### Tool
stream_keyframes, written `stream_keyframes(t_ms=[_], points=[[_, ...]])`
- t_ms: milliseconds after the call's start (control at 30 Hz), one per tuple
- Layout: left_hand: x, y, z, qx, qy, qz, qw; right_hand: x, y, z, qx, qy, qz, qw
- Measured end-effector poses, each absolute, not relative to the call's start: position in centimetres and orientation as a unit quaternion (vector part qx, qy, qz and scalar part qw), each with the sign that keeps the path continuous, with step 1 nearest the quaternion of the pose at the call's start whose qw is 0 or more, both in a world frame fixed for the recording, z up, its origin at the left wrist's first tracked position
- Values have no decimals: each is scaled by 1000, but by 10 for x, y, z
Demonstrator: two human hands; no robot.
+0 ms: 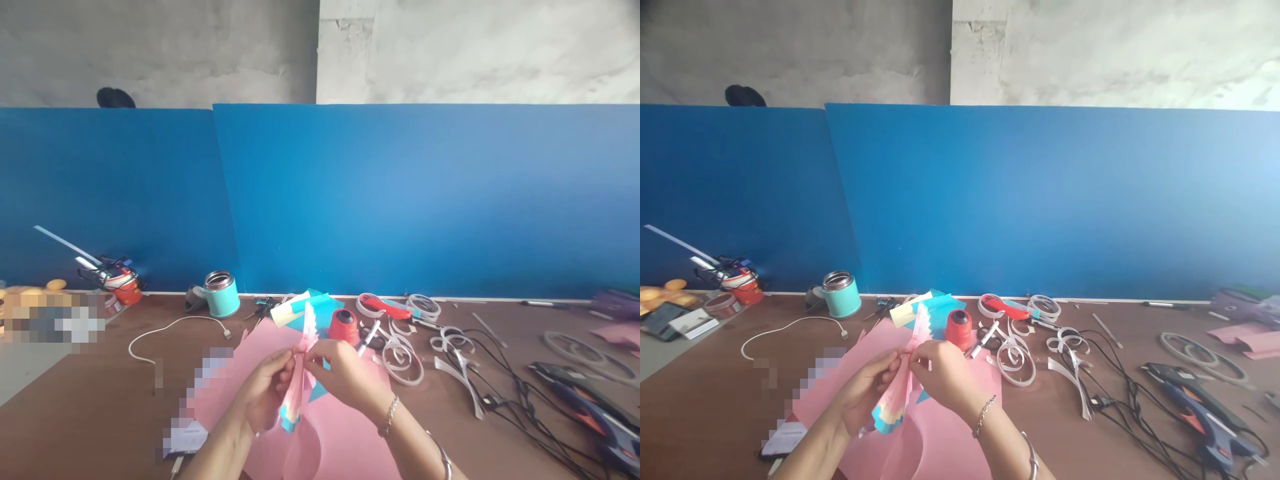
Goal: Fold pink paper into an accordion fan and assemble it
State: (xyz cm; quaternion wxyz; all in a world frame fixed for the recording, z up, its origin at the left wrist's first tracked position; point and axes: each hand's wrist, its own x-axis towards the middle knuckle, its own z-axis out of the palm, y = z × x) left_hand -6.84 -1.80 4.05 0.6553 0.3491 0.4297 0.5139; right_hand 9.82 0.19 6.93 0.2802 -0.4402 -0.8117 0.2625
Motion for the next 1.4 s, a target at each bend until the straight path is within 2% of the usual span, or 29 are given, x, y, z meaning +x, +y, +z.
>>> stream_keyframes(t_ms=[100,167,333,567,700,833,1000,1233,1400], points=[[-63,-22,42,369,429,508,649,94,-6,75,-426,-826,242,279],[-62,-23,41,443,461,495,589,93,-7,76,-430,-824,249,272],[-66,-22,36,586,487,454,463,97,-2,69,-452,-790,321,262],[-66,-25,38,627,480,465,400,101,2,71,-446,-759,388,273],[-64,-24,36,577,472,504,436,103,3,76,-429,-762,405,267],[-67,-20,39,527,471,488,513,108,7,76,-424,-764,407,267],[-72,-19,43,490,464,479,561,110,12,75,-421,-766,407,266],[-77,-19,44,477,440,484,587,118,14,80,-414,-774,399,264],[-81,-15,46,499,432,496,565,128,16,86,-396,-793,378,269]])
